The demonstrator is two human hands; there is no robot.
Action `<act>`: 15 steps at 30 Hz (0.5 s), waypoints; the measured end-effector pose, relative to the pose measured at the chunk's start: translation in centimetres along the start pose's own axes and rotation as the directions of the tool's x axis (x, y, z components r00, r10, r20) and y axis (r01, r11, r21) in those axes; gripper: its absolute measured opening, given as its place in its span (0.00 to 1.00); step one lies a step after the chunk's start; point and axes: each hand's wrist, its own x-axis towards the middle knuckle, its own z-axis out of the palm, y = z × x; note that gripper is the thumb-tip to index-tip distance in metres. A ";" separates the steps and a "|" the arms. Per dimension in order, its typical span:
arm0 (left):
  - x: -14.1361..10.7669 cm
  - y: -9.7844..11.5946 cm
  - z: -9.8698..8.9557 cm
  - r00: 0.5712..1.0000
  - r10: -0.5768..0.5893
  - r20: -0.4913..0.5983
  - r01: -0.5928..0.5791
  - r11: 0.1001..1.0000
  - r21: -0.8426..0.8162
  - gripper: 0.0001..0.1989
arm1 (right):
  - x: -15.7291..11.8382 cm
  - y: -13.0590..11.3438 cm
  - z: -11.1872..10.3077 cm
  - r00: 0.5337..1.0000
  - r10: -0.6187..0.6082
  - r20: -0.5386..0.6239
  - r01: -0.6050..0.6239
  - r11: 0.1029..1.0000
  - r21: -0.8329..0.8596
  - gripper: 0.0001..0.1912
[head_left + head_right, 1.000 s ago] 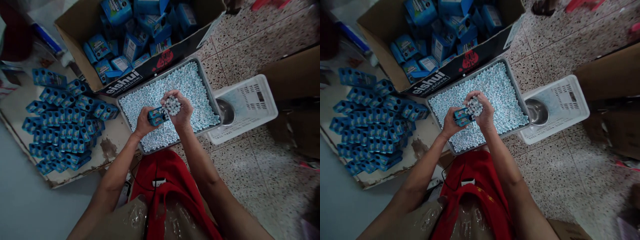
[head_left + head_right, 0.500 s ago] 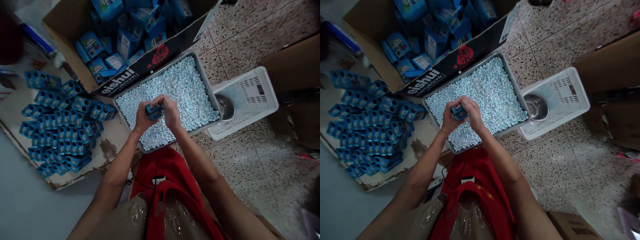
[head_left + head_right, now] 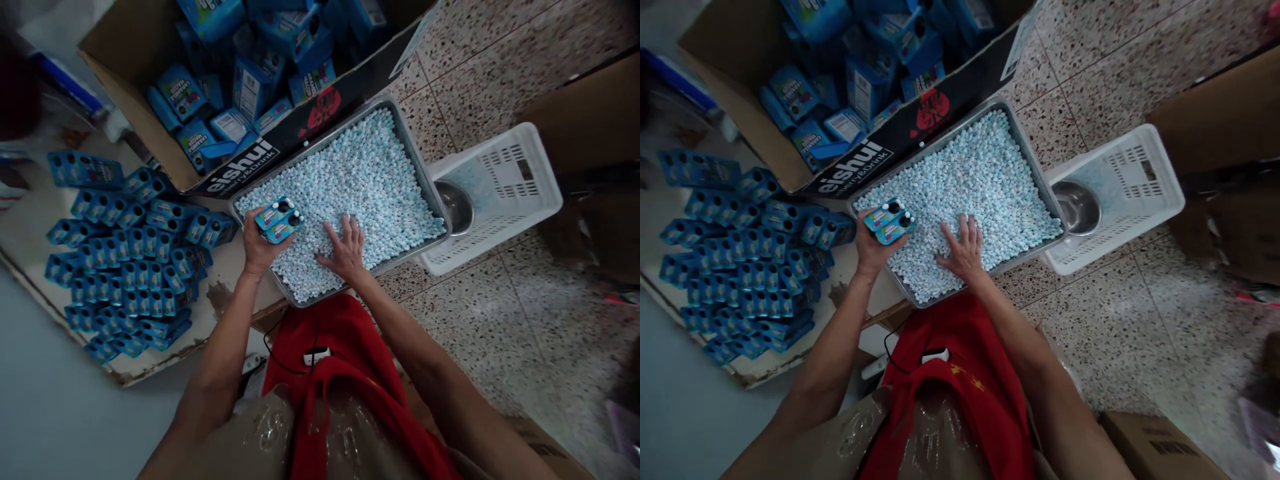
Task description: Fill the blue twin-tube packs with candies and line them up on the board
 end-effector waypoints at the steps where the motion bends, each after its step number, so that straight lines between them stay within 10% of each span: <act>1: -0.4 -0.2 -0.2 1.000 -0.003 0.008 0.003 1.000 0.002 0.41 | 1.1 -0.1 0.2 1.000 -0.026 -0.009 0.026 0.999 -0.020 0.47; 6: -1.2 -0.7 0.4 0.999 0.009 0.053 -0.009 1.000 0.008 0.40 | 7.7 1.4 -0.4 0.996 -0.063 -0.062 0.069 0.993 0.099 0.36; 10: -0.4 0.0 1.1 0.995 0.033 0.096 -0.036 0.999 0.031 0.38 | 11.8 1.5 -0.8 0.955 0.223 -0.194 -0.135 0.913 0.384 0.19; 15: 0.7 1.0 1.1 0.986 0.107 0.130 -0.114 0.992 0.050 0.36 | 12.2 -2.0 -3.3 0.896 0.430 0.109 -0.246 0.277 0.929 0.17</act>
